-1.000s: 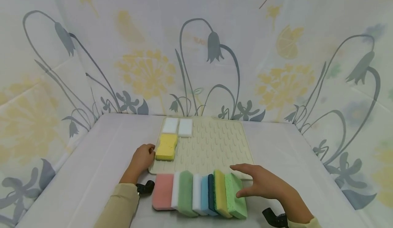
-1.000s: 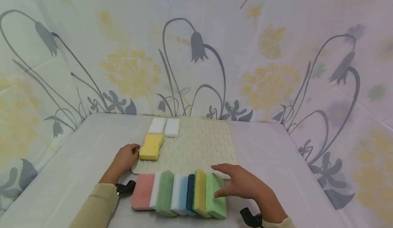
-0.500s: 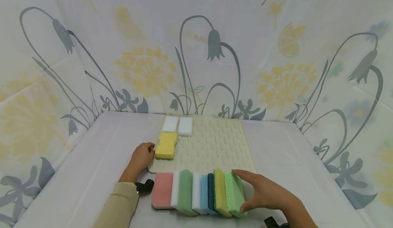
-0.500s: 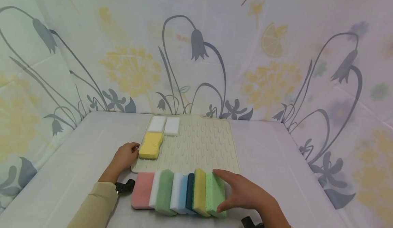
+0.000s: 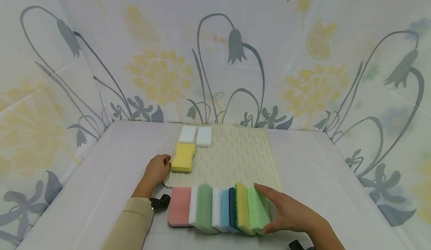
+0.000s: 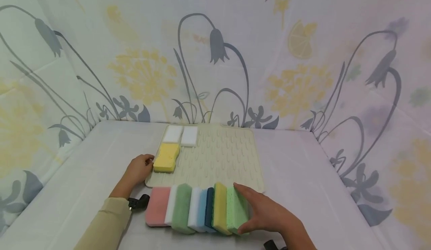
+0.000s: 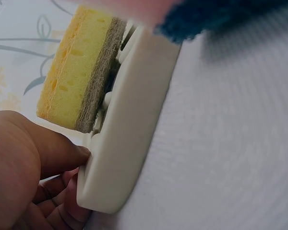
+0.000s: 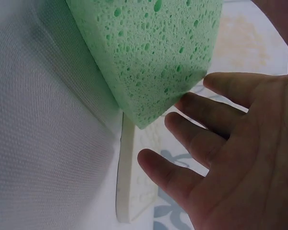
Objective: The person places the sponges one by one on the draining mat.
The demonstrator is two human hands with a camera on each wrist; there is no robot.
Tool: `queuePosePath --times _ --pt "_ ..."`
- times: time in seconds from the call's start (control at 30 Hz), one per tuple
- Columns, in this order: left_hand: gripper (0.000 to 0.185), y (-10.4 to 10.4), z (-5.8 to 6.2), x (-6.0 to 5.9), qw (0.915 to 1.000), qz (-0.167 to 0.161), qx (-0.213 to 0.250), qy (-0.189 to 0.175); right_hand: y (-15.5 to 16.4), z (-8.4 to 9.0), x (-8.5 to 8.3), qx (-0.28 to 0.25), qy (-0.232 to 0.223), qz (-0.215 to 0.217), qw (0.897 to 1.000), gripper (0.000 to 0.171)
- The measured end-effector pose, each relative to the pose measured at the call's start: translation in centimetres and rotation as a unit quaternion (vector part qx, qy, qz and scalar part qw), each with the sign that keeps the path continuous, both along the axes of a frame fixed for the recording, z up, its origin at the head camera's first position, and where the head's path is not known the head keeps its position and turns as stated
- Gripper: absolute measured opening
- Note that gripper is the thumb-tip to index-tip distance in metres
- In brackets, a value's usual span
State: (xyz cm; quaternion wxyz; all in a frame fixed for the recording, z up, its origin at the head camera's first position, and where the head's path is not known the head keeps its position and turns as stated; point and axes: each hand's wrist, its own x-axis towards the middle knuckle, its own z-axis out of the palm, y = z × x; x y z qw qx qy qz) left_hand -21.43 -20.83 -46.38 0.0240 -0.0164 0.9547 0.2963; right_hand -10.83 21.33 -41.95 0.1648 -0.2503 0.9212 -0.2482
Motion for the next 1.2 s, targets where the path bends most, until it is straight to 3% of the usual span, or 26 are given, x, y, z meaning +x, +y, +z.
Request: queuePosePath --times 0.27,0.63,0.97,1.2 --pt "0.038 0.1 -0.2 -0.3 1.0 0.002 0.002 0.003 -0.2 -0.3 0.2 0.001 0.03 0.003 1.0 0.117" --pt "0.037 -0.1 -0.4 -0.3 0.9999 0.0 0.003 0.012 -0.3 -0.1 0.1 0.014 0.026 0.002 1.0 0.117" --pt "0.037 -0.3 -0.6 0.1 1.0 0.001 0.004 0.009 -0.1 0.5 -0.3 -0.009 0.047 0.022 0.999 0.108" --pt "0.037 -0.1 -0.2 0.0 0.9999 -0.005 0.009 0.012 0.1 1.0 -0.6 -0.009 0.037 0.007 0.999 0.107"
